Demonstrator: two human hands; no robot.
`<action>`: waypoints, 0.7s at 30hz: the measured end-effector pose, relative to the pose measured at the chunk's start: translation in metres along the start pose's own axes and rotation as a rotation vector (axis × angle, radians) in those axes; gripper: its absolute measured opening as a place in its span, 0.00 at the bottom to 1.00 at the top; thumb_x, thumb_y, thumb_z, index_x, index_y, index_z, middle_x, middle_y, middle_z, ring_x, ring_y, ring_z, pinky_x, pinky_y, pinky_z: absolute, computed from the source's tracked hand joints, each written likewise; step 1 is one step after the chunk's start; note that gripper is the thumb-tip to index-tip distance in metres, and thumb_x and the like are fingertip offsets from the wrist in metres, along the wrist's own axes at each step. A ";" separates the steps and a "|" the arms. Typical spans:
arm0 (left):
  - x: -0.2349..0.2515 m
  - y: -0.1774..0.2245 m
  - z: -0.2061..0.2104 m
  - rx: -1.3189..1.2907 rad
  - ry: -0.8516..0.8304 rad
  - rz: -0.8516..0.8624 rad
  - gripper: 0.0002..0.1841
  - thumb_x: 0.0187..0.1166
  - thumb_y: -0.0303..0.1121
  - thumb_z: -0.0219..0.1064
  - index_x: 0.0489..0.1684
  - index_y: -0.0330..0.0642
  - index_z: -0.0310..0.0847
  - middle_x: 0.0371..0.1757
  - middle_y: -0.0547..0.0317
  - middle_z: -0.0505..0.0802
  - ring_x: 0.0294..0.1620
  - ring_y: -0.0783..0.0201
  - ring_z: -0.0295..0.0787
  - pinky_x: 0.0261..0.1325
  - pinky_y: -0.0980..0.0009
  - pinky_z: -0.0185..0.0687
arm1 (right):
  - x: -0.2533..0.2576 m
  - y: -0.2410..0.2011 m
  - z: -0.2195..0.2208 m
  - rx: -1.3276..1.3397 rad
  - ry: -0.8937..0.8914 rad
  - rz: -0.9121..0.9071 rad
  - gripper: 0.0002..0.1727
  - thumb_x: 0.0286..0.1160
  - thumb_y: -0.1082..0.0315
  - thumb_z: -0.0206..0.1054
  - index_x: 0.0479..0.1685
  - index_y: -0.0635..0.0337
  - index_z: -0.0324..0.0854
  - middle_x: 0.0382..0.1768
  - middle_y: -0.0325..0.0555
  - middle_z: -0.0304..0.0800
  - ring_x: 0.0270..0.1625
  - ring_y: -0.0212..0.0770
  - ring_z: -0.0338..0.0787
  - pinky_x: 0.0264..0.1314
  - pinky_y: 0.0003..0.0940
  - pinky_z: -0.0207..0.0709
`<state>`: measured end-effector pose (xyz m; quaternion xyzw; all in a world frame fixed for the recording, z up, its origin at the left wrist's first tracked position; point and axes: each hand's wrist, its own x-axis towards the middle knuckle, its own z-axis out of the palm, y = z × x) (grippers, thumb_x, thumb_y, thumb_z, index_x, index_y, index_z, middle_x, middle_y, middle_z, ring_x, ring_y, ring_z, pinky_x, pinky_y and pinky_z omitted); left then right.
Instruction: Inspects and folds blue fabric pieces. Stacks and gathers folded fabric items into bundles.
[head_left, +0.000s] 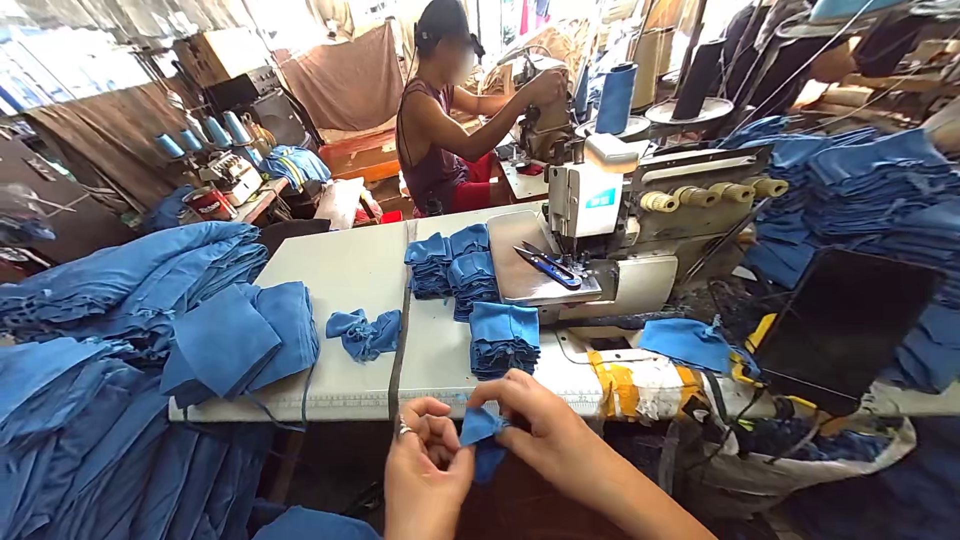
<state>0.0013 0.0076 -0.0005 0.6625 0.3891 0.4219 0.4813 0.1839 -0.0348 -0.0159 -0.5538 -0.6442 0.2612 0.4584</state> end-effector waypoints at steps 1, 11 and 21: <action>-0.005 0.002 0.006 0.055 -0.008 0.053 0.26 0.56 0.17 0.75 0.57 0.30 0.76 0.34 0.62 0.89 0.29 0.74 0.85 0.30 0.78 0.83 | 0.000 -0.002 0.006 -0.085 0.052 -0.079 0.17 0.70 0.71 0.68 0.56 0.45 0.89 0.43 0.44 0.83 0.41 0.34 0.84 0.41 0.30 0.83; -0.005 -0.009 0.010 -0.279 0.162 -0.005 0.16 0.69 0.11 0.66 0.53 0.29 0.78 0.44 0.55 0.92 0.42 0.68 0.92 0.48 0.72 0.91 | 0.002 -0.003 0.022 -0.082 0.477 -0.201 0.14 0.67 0.75 0.67 0.53 0.61 0.80 0.39 0.39 0.91 0.39 0.26 0.91 0.42 0.22 0.88; 0.004 0.008 0.008 -0.836 0.072 -0.070 0.08 0.83 0.25 0.62 0.54 0.44 0.75 0.34 0.61 0.90 0.33 0.71 0.90 0.45 0.70 0.91 | 0.000 -0.004 0.025 0.350 0.237 -0.020 0.12 0.79 0.70 0.65 0.54 0.55 0.90 0.48 0.40 0.89 0.30 0.26 0.87 0.25 0.20 0.84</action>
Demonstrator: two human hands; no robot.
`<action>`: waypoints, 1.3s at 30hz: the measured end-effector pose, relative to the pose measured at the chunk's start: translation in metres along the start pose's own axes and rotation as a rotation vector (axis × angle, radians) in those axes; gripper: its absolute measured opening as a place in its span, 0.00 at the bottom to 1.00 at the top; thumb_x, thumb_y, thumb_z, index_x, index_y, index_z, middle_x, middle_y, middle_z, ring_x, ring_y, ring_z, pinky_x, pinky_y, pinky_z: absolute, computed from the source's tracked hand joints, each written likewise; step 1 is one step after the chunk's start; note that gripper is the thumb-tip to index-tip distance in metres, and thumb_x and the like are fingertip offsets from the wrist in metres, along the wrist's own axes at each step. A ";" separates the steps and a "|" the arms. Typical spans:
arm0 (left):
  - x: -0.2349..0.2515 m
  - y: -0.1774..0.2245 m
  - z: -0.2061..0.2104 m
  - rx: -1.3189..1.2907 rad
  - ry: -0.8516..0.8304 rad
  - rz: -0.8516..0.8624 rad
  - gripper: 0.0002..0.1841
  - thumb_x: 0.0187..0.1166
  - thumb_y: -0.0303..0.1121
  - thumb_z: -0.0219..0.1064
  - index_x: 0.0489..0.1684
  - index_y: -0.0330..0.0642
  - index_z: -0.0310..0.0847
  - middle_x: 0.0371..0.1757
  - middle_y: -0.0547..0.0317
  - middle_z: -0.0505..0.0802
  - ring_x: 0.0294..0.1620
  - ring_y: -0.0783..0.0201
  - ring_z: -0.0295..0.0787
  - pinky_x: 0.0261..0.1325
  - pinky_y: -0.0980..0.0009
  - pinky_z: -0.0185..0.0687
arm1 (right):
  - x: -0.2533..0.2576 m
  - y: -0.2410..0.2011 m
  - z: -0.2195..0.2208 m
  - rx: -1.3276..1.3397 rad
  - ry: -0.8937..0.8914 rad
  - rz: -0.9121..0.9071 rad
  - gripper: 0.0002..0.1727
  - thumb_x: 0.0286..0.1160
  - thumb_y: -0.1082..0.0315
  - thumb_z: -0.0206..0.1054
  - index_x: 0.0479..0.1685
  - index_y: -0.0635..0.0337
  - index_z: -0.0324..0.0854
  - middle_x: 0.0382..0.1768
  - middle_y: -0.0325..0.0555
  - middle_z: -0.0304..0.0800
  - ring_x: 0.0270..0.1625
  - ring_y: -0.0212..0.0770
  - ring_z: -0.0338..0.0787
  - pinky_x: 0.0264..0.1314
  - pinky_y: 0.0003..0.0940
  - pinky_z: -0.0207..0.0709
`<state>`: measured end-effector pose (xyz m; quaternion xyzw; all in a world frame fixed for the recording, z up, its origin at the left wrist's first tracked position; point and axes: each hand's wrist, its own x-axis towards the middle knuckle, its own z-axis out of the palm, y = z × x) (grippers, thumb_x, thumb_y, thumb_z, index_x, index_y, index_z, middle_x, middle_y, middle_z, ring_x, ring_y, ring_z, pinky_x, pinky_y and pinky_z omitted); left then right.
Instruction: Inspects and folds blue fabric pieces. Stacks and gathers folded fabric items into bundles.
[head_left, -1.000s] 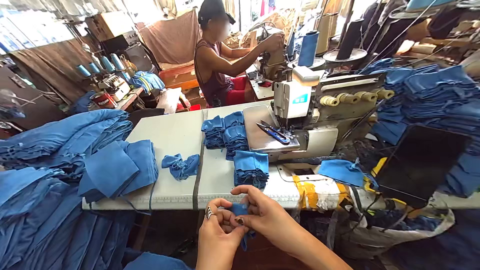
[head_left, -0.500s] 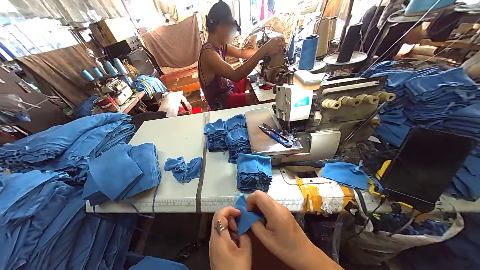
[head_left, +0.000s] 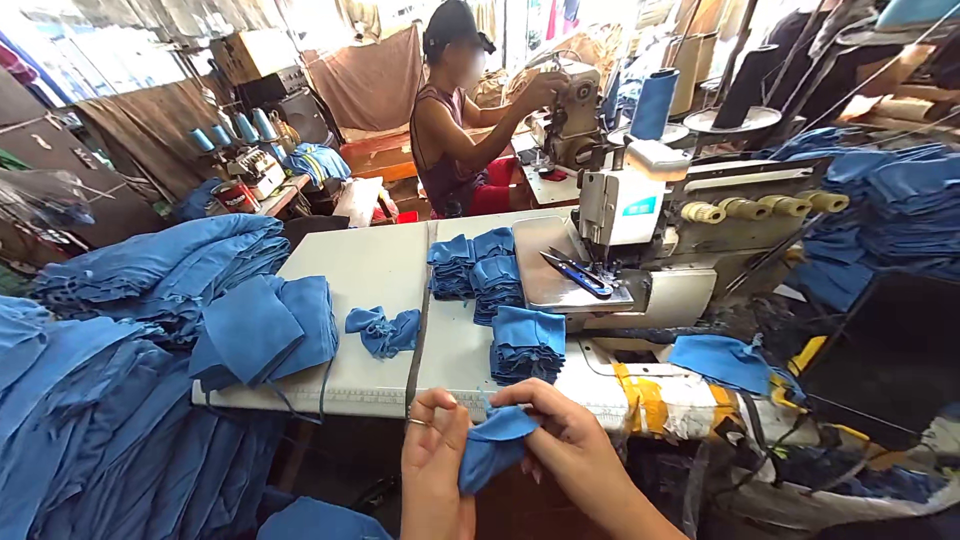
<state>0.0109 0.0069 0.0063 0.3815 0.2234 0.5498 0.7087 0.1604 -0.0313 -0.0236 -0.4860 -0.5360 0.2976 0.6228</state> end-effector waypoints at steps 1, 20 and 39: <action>0.002 0.002 0.001 0.050 0.032 0.007 0.09 0.83 0.22 0.59 0.55 0.41 0.72 0.34 0.60 0.90 0.32 0.71 0.91 0.43 0.70 0.92 | 0.000 -0.002 0.000 0.065 -0.048 0.035 0.12 0.81 0.69 0.64 0.56 0.55 0.90 0.49 0.40 0.88 0.27 0.26 0.86 0.21 0.21 0.82; 0.000 0.008 -0.010 0.473 -0.134 0.417 0.11 0.82 0.39 0.69 0.57 0.51 0.84 0.50 0.68 0.93 0.54 0.72 0.89 0.64 0.73 0.85 | 0.000 -0.018 -0.008 0.927 -0.294 0.479 0.16 0.86 0.52 0.62 0.45 0.52 0.89 0.29 0.35 0.86 0.21 0.21 0.77 0.22 0.16 0.70; 0.005 0.018 -0.030 -0.329 -0.138 0.063 0.24 0.79 0.39 0.71 0.73 0.44 0.78 0.76 0.39 0.83 0.74 0.41 0.83 0.74 0.48 0.82 | -0.004 0.010 0.009 -0.210 -0.213 -0.377 0.13 0.87 0.59 0.64 0.44 0.59 0.88 0.37 0.42 0.92 0.43 0.29 0.90 0.49 0.23 0.83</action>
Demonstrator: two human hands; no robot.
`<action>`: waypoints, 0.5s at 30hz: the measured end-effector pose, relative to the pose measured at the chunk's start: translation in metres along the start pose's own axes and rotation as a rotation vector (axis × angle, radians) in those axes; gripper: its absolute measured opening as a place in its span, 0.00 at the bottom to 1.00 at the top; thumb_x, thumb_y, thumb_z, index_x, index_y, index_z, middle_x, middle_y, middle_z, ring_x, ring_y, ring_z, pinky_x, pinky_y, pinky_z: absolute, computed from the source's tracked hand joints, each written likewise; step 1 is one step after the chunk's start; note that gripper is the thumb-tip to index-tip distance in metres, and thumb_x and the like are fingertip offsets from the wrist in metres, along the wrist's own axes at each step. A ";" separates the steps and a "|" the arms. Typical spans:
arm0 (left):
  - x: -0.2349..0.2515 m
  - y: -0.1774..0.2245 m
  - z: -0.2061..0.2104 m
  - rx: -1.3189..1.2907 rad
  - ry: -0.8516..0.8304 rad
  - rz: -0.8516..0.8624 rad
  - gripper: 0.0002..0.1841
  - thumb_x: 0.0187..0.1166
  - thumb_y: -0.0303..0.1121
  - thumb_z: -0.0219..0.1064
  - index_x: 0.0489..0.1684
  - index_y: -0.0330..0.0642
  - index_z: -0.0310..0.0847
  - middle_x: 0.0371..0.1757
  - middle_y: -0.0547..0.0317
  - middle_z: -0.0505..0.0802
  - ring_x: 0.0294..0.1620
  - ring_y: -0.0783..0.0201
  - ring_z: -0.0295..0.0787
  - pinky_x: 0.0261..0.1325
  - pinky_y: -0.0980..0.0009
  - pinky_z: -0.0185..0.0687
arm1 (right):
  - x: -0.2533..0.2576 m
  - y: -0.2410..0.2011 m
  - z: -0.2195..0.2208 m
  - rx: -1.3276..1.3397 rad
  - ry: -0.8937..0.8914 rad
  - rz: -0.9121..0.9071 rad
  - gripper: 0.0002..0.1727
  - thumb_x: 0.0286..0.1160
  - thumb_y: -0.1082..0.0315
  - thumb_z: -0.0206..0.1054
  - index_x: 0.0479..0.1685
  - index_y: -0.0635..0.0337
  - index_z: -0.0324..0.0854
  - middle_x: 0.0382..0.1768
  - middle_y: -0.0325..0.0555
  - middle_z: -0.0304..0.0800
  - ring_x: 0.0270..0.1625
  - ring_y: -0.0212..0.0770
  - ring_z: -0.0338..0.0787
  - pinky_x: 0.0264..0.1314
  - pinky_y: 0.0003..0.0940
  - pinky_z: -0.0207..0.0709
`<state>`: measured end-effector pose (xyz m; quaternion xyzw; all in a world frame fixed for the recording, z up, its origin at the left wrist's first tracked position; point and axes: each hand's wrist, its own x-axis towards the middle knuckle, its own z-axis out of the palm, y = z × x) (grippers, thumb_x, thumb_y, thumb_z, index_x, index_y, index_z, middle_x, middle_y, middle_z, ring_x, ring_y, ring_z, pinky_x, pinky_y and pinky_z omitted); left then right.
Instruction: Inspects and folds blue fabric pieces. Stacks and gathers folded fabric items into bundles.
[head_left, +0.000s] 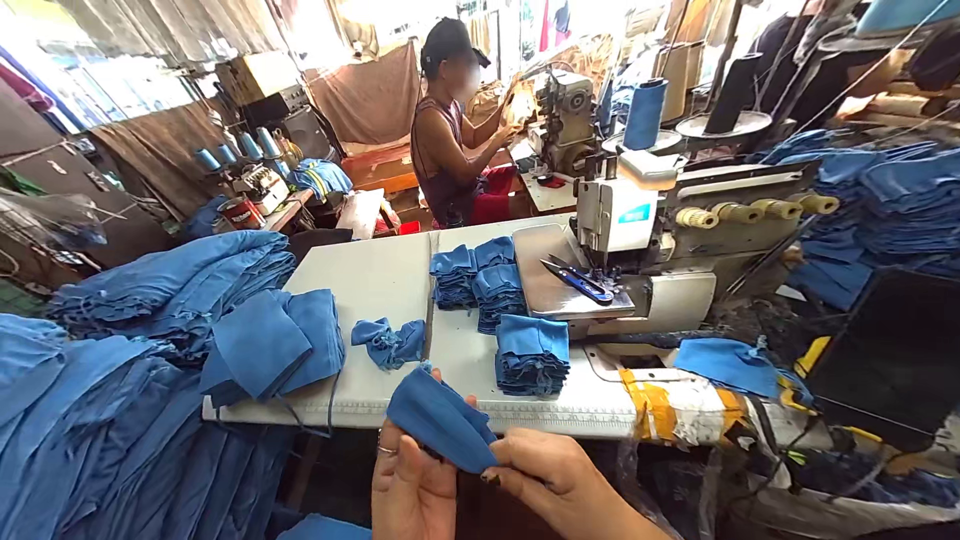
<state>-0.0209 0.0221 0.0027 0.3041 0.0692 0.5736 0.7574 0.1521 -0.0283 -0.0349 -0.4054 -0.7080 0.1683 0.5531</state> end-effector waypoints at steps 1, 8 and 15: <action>-0.001 -0.002 -0.002 0.044 -0.019 -0.011 0.27 0.79 0.39 0.71 0.77 0.44 0.73 0.79 0.39 0.80 0.75 0.39 0.82 0.74 0.47 0.81 | 0.000 -0.001 0.001 -0.003 0.004 -0.001 0.13 0.87 0.60 0.64 0.43 0.59 0.88 0.36 0.42 0.91 0.43 0.30 0.90 0.48 0.22 0.83; -0.007 -0.002 -0.002 0.380 0.110 0.015 0.39 0.72 0.24 0.76 0.85 0.37 0.60 0.75 0.46 0.85 0.62 0.51 0.93 0.57 0.56 0.93 | -0.003 0.002 0.001 0.135 0.044 0.143 0.14 0.88 0.60 0.63 0.41 0.61 0.89 0.36 0.40 0.91 0.41 0.25 0.87 0.47 0.19 0.81; -0.010 0.003 0.012 0.300 0.138 -0.071 0.20 0.77 0.15 0.66 0.67 0.37 0.75 0.53 0.44 0.96 0.48 0.52 0.98 0.48 0.58 0.96 | 0.001 0.001 -0.004 0.571 -0.011 0.439 0.15 0.91 0.58 0.56 0.59 0.55 0.84 0.31 0.33 0.81 0.23 0.23 0.76 0.23 0.19 0.74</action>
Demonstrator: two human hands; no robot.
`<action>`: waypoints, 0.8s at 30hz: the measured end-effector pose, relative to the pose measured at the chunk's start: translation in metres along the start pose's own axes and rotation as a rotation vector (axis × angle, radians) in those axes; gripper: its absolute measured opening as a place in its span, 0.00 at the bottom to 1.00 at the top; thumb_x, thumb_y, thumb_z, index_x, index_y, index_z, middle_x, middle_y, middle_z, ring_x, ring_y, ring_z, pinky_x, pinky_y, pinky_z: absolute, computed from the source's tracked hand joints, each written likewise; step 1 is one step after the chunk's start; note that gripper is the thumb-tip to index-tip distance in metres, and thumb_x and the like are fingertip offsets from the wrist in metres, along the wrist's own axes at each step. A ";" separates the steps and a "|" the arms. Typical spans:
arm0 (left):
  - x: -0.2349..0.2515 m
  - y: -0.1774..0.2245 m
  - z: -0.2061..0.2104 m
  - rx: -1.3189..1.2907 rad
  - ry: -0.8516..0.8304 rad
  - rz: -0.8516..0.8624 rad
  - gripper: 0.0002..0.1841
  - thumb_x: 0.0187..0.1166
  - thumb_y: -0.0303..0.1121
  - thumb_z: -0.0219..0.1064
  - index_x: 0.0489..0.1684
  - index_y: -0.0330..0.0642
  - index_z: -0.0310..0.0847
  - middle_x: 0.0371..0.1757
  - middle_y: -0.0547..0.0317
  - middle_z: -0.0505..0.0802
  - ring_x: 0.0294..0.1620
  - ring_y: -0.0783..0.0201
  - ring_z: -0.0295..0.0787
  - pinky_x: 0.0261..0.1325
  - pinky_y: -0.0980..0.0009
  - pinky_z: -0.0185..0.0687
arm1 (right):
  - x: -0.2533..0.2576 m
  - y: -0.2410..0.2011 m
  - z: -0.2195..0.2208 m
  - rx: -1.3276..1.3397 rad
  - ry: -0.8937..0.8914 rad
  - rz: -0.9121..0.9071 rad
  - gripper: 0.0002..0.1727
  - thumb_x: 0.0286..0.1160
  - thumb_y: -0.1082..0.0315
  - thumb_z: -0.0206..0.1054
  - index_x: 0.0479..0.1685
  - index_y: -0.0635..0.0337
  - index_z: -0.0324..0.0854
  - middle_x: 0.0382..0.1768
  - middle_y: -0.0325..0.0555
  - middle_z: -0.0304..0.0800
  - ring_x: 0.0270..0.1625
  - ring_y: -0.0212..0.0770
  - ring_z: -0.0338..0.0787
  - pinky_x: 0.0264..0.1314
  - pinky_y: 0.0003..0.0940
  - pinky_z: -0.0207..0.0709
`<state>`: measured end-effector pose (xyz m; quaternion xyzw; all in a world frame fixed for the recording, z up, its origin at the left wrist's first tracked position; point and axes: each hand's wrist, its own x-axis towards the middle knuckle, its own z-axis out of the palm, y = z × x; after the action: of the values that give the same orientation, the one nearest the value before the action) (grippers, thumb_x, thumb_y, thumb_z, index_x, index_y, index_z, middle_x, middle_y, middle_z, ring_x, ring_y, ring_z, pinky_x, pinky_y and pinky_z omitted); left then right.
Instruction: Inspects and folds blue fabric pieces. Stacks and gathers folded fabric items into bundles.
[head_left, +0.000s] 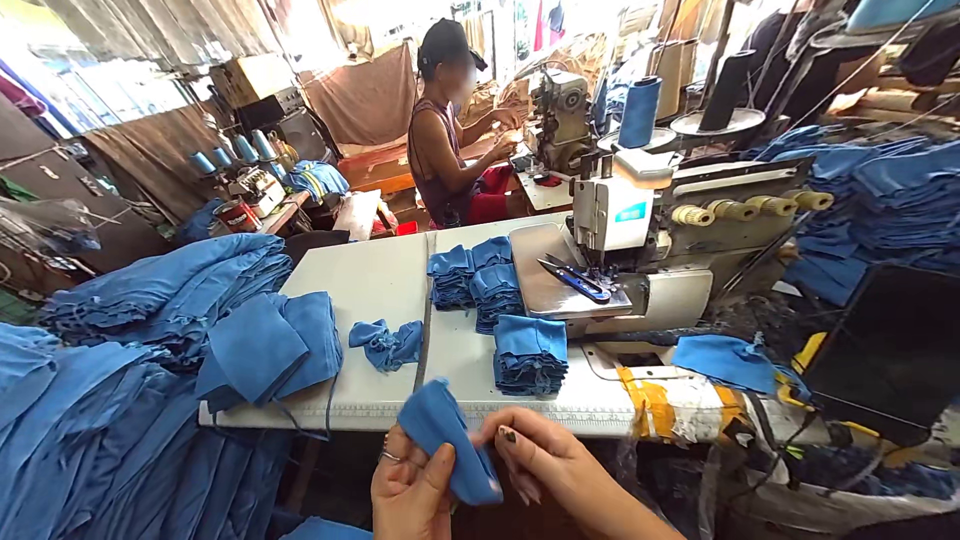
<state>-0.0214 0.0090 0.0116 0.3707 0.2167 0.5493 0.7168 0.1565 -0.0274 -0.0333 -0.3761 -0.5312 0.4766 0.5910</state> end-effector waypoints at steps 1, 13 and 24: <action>-0.003 0.000 0.002 -0.013 -0.048 -0.035 0.17 0.77 0.19 0.69 0.64 0.39 0.81 0.49 0.45 0.97 0.44 0.54 0.99 0.44 0.59 0.97 | 0.001 -0.002 -0.001 0.100 -0.015 0.068 0.16 0.91 0.56 0.56 0.62 0.52 0.83 0.32 0.32 0.81 0.24 0.25 0.77 0.25 0.21 0.75; 0.058 -0.010 -0.008 0.028 -0.502 -0.079 0.12 0.80 0.43 0.68 0.29 0.49 0.88 0.43 0.60 0.91 0.53 0.63 0.88 0.63 0.64 0.82 | 0.000 -0.023 -0.043 0.104 -0.196 0.120 0.17 0.84 0.48 0.63 0.39 0.50 0.86 0.42 0.28 0.83 0.47 0.22 0.81 0.50 0.22 0.75; 0.150 -0.064 0.051 0.863 -0.124 0.024 0.18 0.68 0.31 0.80 0.52 0.37 0.80 0.28 0.59 0.88 0.27 0.66 0.85 0.35 0.67 0.85 | 0.060 -0.021 -0.081 -0.970 0.799 -0.151 0.17 0.72 0.59 0.72 0.58 0.50 0.82 0.21 0.32 0.83 0.20 0.31 0.81 0.24 0.32 0.80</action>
<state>0.1010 0.1287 0.0092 0.6711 0.3786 0.3934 0.5015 0.2390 0.0299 -0.0095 -0.7114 -0.4504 -0.0385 0.5381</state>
